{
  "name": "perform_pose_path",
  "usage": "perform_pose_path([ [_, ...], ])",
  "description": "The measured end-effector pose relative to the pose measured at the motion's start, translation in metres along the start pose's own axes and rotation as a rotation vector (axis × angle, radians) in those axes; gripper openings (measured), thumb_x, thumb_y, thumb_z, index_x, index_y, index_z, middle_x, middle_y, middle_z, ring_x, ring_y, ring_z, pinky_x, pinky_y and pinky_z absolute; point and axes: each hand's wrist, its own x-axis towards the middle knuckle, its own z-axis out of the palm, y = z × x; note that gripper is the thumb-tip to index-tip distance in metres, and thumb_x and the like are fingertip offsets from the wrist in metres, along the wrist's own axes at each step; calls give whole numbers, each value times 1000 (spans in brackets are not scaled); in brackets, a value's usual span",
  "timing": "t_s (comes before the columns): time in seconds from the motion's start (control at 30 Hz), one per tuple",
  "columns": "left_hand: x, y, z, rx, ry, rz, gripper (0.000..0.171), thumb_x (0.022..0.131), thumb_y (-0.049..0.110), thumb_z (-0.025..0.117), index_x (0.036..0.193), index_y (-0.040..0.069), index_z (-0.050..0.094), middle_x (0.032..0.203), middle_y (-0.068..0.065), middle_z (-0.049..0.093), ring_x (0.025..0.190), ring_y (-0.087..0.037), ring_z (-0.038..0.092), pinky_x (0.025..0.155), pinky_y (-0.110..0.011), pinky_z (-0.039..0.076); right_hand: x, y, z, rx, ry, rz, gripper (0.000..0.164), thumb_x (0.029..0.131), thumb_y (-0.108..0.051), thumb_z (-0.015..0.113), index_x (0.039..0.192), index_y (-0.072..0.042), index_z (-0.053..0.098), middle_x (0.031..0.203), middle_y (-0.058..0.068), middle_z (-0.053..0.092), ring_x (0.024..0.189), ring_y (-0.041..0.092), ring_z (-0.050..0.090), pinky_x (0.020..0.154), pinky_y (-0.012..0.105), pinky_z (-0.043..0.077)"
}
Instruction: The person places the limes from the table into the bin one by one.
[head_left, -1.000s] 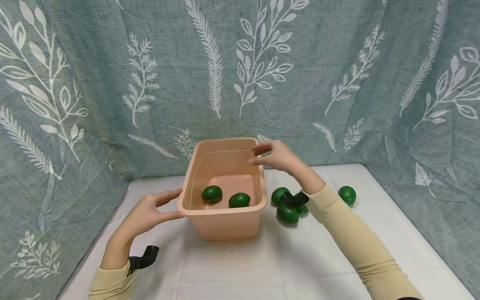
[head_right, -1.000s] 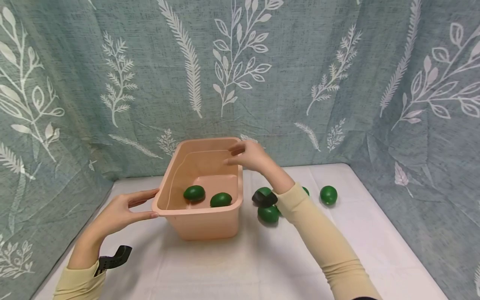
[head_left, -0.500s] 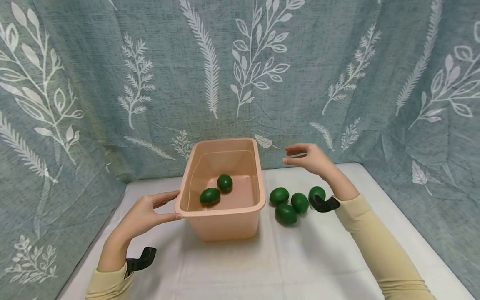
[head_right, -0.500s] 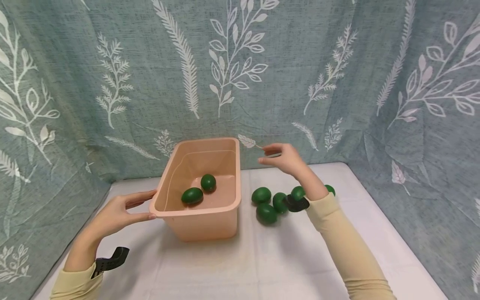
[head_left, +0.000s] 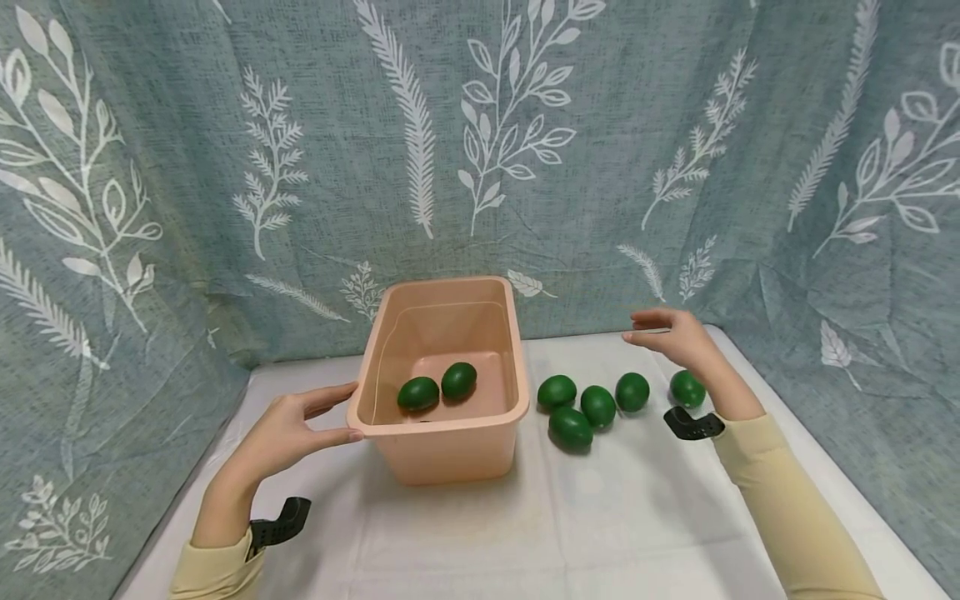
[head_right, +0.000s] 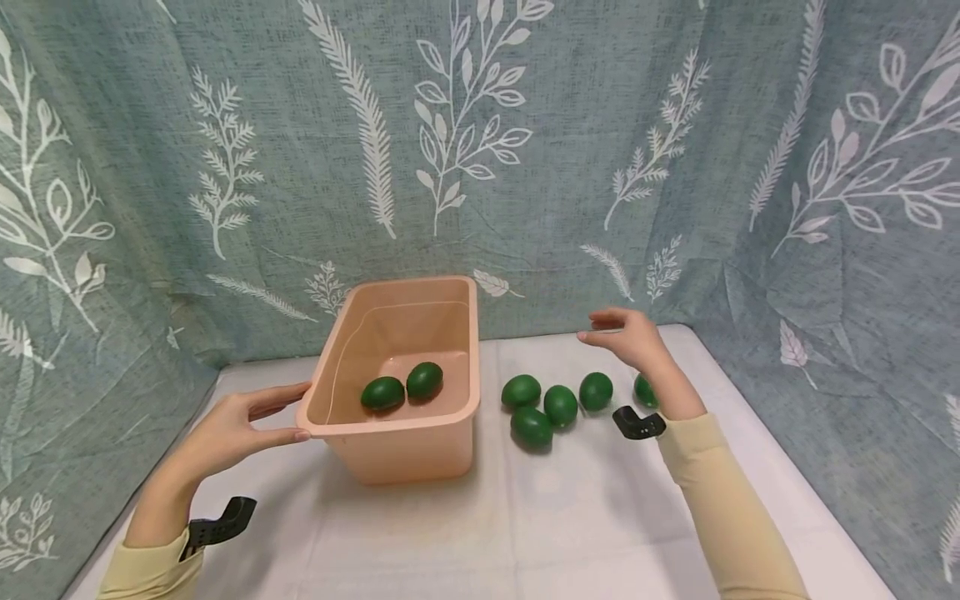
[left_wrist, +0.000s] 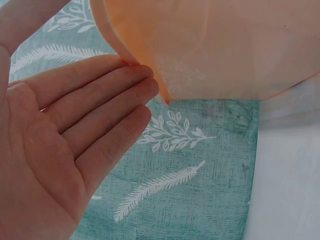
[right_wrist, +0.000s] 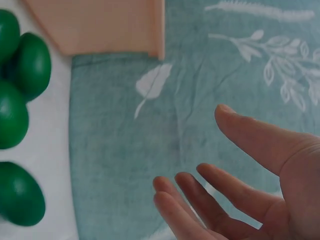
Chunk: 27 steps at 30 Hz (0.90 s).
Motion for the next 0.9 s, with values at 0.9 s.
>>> perform_pose_path([
  [0.9,-1,0,1,16,9,0,69,79,42,75,136,12,53,135,-8,56,125,-36,51,101,-51,46,-17,103,-13,-135,163,179,71,90,-43,61,138,6,42,138,32,41,125,50,37,98,60,42],
])
